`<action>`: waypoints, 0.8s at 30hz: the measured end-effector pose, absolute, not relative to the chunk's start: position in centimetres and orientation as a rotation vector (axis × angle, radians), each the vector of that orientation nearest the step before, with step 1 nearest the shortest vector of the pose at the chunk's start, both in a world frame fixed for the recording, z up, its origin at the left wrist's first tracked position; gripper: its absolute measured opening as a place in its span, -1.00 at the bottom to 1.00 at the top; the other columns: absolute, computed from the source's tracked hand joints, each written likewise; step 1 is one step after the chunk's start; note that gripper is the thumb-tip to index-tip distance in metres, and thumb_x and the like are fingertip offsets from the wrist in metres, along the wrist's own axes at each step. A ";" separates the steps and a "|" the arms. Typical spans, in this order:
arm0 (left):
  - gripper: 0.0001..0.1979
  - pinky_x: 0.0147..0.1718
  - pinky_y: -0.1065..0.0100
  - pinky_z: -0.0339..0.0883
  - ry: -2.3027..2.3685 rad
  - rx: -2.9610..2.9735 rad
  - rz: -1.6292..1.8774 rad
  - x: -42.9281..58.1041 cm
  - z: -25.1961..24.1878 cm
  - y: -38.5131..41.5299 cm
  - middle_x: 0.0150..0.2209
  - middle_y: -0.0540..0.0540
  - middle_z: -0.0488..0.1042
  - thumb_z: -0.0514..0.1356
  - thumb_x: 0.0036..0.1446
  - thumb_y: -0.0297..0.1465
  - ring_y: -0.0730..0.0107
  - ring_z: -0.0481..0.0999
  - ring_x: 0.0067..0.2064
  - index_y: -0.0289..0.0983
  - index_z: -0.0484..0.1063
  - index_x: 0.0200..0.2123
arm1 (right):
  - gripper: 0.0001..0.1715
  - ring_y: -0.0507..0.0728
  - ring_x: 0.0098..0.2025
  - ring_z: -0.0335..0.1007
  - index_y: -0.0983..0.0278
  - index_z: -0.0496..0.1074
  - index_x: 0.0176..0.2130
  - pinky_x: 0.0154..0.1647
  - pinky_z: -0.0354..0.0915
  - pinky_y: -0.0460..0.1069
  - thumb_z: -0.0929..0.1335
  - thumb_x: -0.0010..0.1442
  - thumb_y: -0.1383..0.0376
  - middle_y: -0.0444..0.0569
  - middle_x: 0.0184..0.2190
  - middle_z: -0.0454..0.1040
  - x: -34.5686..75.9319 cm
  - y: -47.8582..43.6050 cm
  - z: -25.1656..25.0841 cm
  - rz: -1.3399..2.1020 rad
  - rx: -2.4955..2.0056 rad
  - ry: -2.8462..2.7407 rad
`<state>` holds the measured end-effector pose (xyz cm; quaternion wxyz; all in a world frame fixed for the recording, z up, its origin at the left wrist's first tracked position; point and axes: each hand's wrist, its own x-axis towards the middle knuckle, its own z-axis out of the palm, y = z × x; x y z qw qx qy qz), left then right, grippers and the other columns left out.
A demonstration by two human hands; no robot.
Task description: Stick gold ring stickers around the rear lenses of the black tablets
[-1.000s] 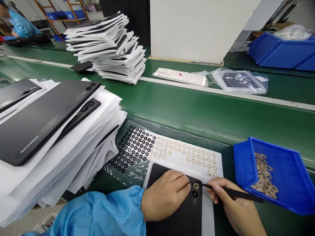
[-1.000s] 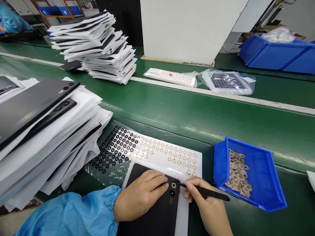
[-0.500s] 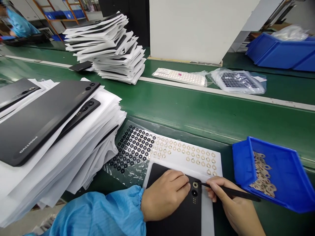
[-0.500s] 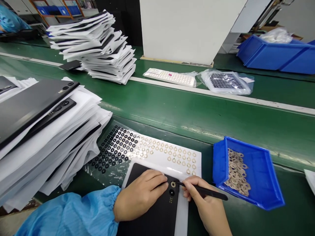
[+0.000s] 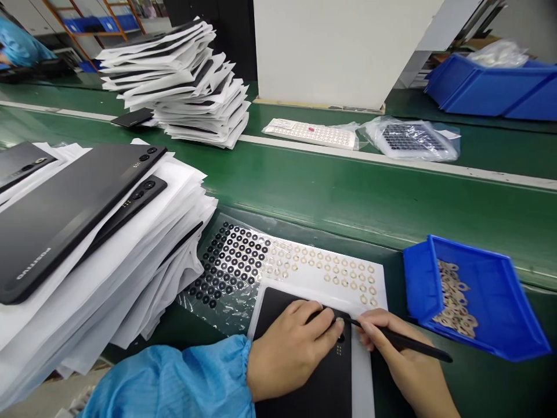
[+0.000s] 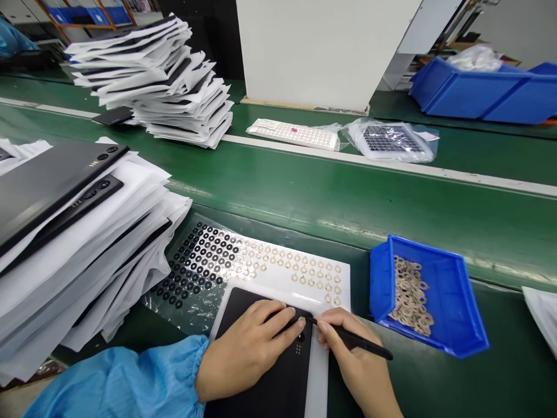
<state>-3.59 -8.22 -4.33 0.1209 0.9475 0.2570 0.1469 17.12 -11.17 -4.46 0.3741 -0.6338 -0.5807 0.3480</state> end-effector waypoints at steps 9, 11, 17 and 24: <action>-0.60 0.00 0.20 0.23 0.893 2.892 0.352 -2.8 -4.8 -9.6 0.02 -0.23 0.35 0.00 0.27 -0.46 0.18 0.29 0.05 -0.43 0.19 0.16 | -0.61 0.11 -0.58 0.38 0.19 0.48 -0.49 -0.55 0.33 -0.05 0.32 0.13 -0.01 -0.09 -0.64 0.43 17.1 -12.0 -4.6 0.877 -1.716 -1.365; -0.60 0.04 0.21 0.21 0.907 2.864 0.406 -2.8 -5.3 -9.8 0.03 -0.22 0.35 0.02 0.24 -0.48 0.17 0.29 0.06 -0.44 0.21 0.14 | -0.64 0.11 -0.58 0.39 0.19 0.49 -0.47 -0.55 0.34 -0.06 0.33 0.12 -0.01 -0.10 -0.63 0.44 17.0 -12.4 -4.7 0.853 -1.723 -1.353; -0.56 0.07 0.21 0.23 0.928 2.775 0.506 -2.7 -5.5 -9.9 0.04 -0.18 0.33 0.07 0.15 -0.54 0.13 0.28 0.07 -0.37 0.24 0.12 | -0.72 0.10 -0.58 0.39 0.18 0.49 -0.43 -0.55 0.33 -0.07 0.34 0.14 0.06 -0.12 -0.61 0.45 16.8 -12.6 -5.1 0.829 -1.648 -1.399; -0.71 0.18 0.26 0.13 0.826 2.770 0.604 -3.5 -5.3 -9.8 0.05 -0.20 0.31 0.08 0.14 -0.57 0.15 0.24 0.13 -0.40 0.35 -0.05 | -0.79 0.11 -0.45 0.46 0.16 0.49 -0.46 -0.41 0.37 -0.06 0.35 0.17 0.18 -0.11 -0.52 0.51 16.4 -12.6 -4.7 0.740 -1.455 -1.528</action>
